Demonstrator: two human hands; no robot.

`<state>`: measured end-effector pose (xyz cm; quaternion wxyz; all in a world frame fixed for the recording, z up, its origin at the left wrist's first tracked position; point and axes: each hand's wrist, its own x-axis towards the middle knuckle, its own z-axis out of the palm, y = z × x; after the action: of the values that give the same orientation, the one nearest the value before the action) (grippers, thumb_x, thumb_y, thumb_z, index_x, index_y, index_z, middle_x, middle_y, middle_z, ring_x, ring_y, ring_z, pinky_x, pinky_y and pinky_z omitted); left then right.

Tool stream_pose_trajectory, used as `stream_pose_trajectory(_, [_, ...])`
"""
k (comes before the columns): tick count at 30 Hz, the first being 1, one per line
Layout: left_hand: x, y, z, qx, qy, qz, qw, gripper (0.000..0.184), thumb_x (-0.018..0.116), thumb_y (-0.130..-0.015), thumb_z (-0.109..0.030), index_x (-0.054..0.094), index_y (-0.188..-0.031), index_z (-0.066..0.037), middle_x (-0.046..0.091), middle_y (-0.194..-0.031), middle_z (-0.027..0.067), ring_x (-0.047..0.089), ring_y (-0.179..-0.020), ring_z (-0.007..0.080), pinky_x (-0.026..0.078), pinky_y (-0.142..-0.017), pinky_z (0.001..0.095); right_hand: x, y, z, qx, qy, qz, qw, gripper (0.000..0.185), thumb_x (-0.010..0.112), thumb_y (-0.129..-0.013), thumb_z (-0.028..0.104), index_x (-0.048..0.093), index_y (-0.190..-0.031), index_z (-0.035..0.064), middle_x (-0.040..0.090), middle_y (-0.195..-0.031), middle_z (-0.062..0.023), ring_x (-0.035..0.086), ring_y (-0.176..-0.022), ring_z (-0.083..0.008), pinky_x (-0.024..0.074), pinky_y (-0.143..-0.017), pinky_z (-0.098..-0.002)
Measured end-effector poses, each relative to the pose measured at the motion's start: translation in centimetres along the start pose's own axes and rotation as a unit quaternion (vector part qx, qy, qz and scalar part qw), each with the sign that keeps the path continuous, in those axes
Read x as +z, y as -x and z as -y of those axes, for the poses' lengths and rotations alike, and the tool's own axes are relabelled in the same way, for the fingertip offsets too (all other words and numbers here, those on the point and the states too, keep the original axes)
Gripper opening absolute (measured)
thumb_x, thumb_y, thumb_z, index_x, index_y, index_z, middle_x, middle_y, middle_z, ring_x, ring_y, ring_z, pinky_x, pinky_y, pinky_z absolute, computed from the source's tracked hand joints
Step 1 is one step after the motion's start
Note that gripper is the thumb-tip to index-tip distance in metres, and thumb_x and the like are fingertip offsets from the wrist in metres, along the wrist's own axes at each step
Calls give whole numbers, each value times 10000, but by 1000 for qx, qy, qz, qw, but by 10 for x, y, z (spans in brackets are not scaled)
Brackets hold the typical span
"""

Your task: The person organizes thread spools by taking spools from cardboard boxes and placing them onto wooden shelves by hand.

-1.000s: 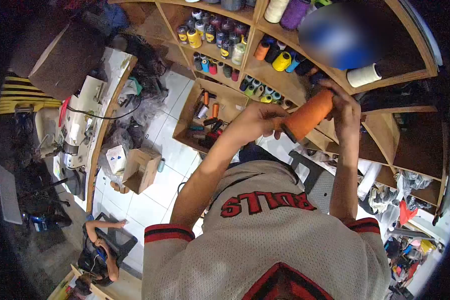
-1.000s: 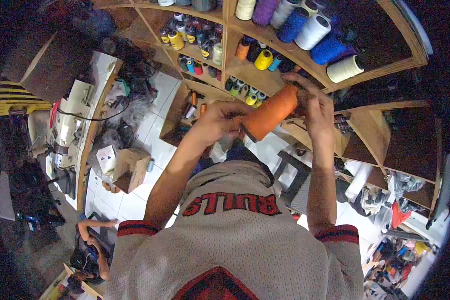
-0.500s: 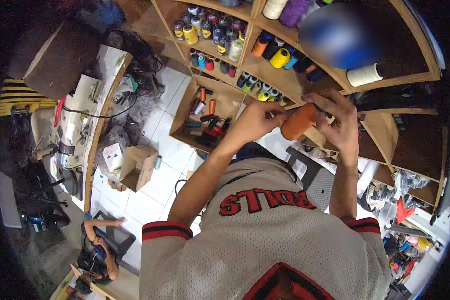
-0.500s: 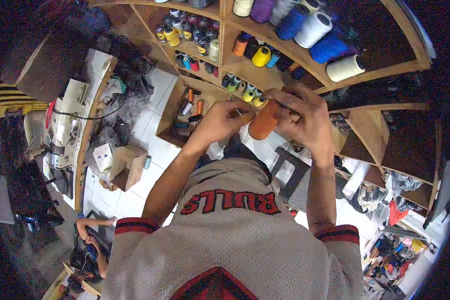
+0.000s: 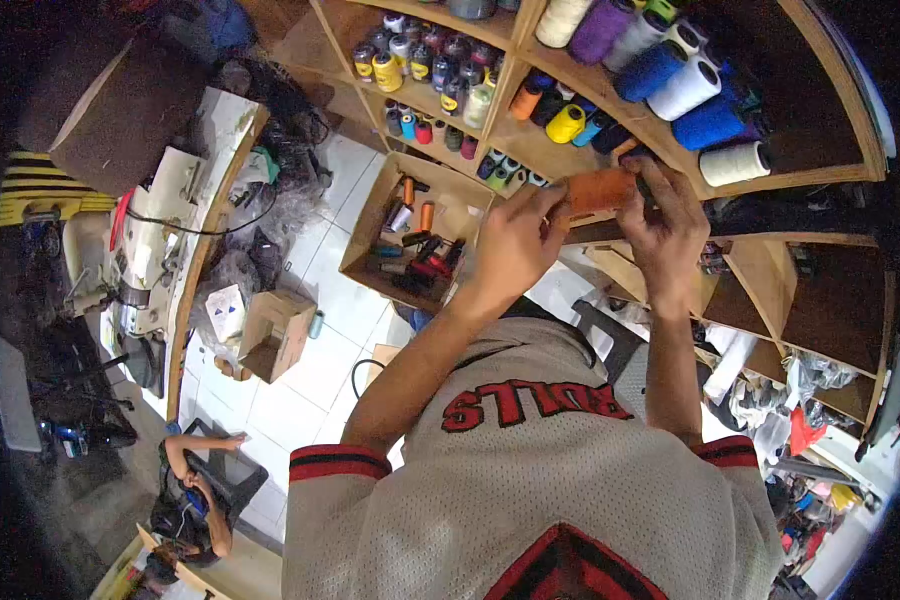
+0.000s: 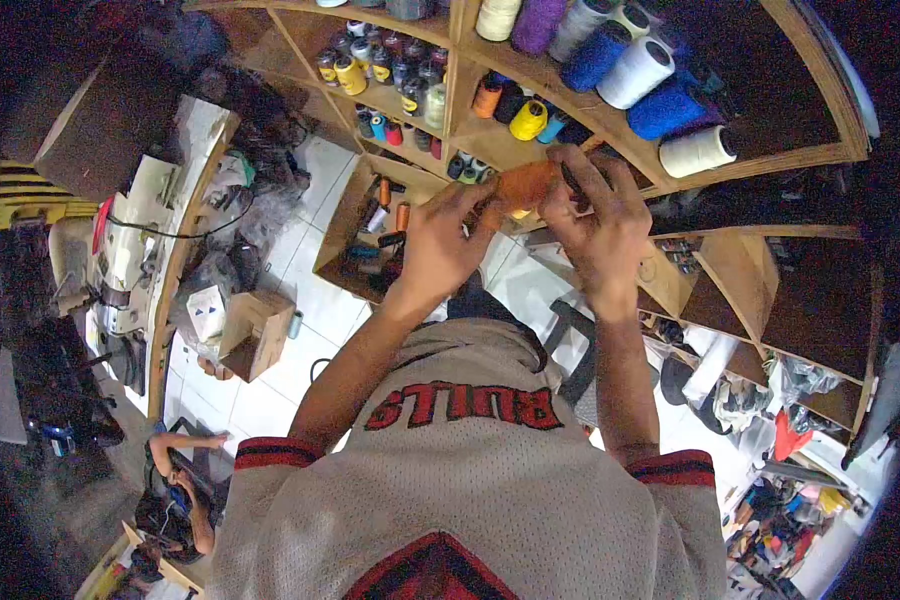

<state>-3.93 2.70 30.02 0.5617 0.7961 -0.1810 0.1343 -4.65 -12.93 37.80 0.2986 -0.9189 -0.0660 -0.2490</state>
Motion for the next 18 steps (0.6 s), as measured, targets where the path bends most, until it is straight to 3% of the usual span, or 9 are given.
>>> stream_pose_trajectory(4, [4, 0, -3, 29, -75, -35, 996, 294, 617, -787, -113, 585, -1061, -12, 578, -793, 148, 596, -590, 316, 490, -527, 387, 6, -2, 0, -13, 26, -70, 997, 254, 660, -772, 120, 647, -1024, 89, 610, -849, -107, 627, -683, -197, 512, -574, -280])
stream_pose_trajectory(7, [0, 3, -10, -1, -66, 0, 998, 321, 640, -758, -57, 601, -1077, -36, 616, -864, 148, 624, -719, 287, 502, -612, 358, 11, -6, -2, 13, 4, -105, 994, 259, 654, -789, 123, 636, -1041, 63, 623, -850, -99, 620, -674, -152, 507, -577, -263])
stream_pose_trajectory(12, [1, 0, -12, 11, 16, -21, 1000, 207, 583, -819, -52, 628, -1018, -16, 644, -890, 139, 641, -749, 266, 501, -710, 341, 13, -18, 8, 102, -182, -136, 969, 243, 585, -859, 150, 612, -1055, 9, 634, -901, -66, 597, -719, -102, 501, -595, -252])
stream_pose_trajectory(15, [-8, -7, -8, -4, 126, 8, 992, 202, 544, -824, -20, 612, -1014, -21, 626, -808, 125, 612, -676, 245, 472, -578, 313, 7, -21, 9, 142, -221, -123, 957, 256, 544, -892, 178, 597, -1072, 3, 619, -900, -57, 592, -710, -115, 504, -598, -258])
stream_pose_trajectory(16, [-16, -6, -14, -140, 237, 72, 959, 195, 546, -871, -86, 601, -1051, -33, 647, -817, 101, 533, -500, 86, 410, -456, 227, 6, -22, 8, 167, -271, -118, 941, 267, 536, -897, 189, 589, -1082, 4, 615, -912, -57, 591, -714, -117, 503, -602, -258])
stream_pose_trajectory(18, [-25, -8, -17, -180, 390, 68, 900, 245, 534, -881, -94, 542, -1120, -43, 637, -798, 112, 476, -444, 68, 347, -402, 204, 6, -24, 5, 197, -369, -125, 900, 289, 512, -906, 214, 574, -1098, 6, 606, -937, -55, 583, -714, -118, 492, -600, -255])
